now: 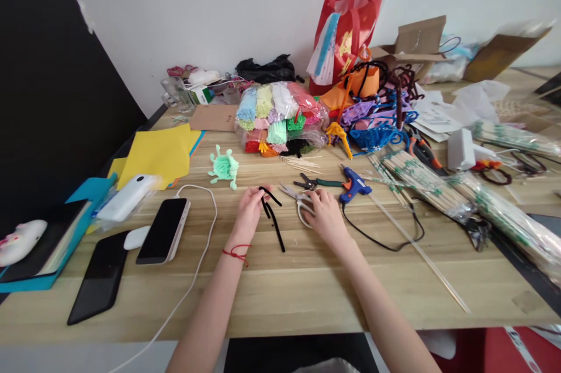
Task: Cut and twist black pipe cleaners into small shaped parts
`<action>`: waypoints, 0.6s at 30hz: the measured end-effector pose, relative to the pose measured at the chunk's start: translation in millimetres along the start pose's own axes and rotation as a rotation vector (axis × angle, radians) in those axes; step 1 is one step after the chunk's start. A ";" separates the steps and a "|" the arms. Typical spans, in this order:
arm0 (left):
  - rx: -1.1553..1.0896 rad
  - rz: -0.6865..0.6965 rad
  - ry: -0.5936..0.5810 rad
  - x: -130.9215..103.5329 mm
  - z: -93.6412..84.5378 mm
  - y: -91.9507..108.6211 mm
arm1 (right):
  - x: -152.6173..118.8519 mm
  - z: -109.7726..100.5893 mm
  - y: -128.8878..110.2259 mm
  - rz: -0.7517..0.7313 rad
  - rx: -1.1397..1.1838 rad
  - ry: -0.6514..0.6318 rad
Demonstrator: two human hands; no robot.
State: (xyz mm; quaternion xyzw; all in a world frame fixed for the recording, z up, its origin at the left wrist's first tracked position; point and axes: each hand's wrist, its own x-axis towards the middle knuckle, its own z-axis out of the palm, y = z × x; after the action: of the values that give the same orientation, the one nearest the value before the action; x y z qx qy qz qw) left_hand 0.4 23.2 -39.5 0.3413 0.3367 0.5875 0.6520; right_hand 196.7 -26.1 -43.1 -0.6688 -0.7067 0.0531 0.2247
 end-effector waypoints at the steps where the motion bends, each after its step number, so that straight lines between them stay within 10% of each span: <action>1: -0.002 0.003 0.002 0.1 -0.2 0.5 | 0.0 0.0 -0.1 0.000 0.002 -0.011; 5: -0.030 -0.022 0.016 -1.1 0.4 2.5 | 2.2 -2.0 -2.7 0.075 0.268 0.058; 9: 0.029 -0.002 0.020 -2.9 0.7 6.5 | 6.8 -7.9 -7.7 0.303 1.060 0.061; 13: 0.110 0.062 -0.002 -3.2 0.7 7.9 | 7.4 -14.1 -17.5 0.391 1.664 -0.283; 18: 0.128 0.083 -0.036 -3.1 1.9 6.3 | -0.9 -16.9 -32.4 0.298 1.787 -0.675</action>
State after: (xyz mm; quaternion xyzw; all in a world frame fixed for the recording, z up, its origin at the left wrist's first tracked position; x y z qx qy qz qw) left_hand -1.7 20.5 -33.0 0.4062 0.3474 0.5851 0.6099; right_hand 173.4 -34.0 -16.0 -0.2834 -0.3408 0.7884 0.4265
